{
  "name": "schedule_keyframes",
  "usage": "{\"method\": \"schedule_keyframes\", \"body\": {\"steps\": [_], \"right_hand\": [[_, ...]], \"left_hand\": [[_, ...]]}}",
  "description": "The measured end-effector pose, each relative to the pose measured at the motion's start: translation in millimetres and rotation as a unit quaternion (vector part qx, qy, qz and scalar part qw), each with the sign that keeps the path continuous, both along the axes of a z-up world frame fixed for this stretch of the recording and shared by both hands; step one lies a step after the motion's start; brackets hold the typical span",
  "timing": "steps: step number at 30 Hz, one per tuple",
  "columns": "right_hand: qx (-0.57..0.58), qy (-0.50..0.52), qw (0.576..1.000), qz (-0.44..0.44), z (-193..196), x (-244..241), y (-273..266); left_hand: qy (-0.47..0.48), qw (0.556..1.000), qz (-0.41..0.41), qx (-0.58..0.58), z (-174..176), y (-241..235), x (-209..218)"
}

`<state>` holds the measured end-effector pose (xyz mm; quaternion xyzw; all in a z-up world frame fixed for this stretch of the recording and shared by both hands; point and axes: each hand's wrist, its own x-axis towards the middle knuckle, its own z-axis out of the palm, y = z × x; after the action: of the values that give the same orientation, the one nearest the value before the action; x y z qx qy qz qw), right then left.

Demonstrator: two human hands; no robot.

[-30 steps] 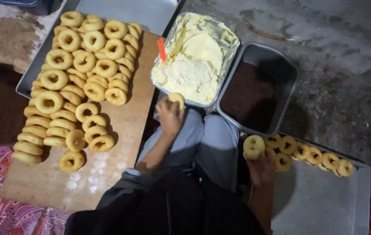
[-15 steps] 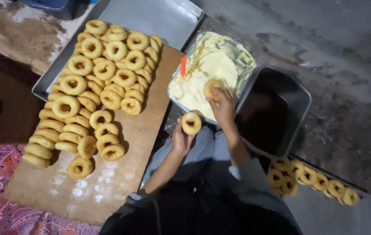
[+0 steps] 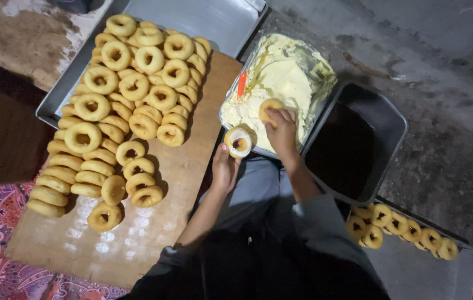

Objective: The person sits on the floor and repeatedly picks up ring-shaped donuts, inserts a dark filling into the center hole using fingers, and places the filled donuts onto a metal tray. The process continues with multiple donuts taken from a nearby tray.

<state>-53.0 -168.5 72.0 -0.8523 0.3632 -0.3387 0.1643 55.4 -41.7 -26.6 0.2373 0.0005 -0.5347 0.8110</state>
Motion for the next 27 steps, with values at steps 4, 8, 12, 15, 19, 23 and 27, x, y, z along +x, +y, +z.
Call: {"method": "schedule_keyframes", "body": {"steps": [4,8,12,15,19,23,27], "right_hand": [[0.025,-0.019,0.995,0.099,12.6,5.5,1.9],[0.127,-0.068,0.987,0.068,13.9,-22.9,51.5],[0.129,-0.108,0.986,0.009,9.8,-59.3,71.3],[0.067,-0.057,0.995,0.051,-10.6,-110.3,59.0],[0.057,-0.096,0.98,-0.167,-50.2,-212.9,13.0],[0.013,0.146,0.961,-0.234,-86.7,-291.7,-29.6],[0.061,0.155,0.955,-0.245,-102.1,-326.2,-47.1]], "left_hand": [[0.003,1.0,0.002,0.023,-0.4,-0.2,0.7],[-0.031,1.0,-0.007,0.0,-16.6,12.2,-21.1],[-0.033,0.998,-0.04,-0.035,-14.0,9.7,-52.9],[-0.026,0.997,-0.071,-0.017,-5.0,11.1,-73.5],[-0.045,0.989,-0.139,0.007,-1.1,-13.7,-103.1],[-0.208,0.906,-0.316,0.19,-16.9,-70.4,-158.4],[-0.729,0.671,-0.121,-0.062,-32.8,-143.1,-214.6]]}}
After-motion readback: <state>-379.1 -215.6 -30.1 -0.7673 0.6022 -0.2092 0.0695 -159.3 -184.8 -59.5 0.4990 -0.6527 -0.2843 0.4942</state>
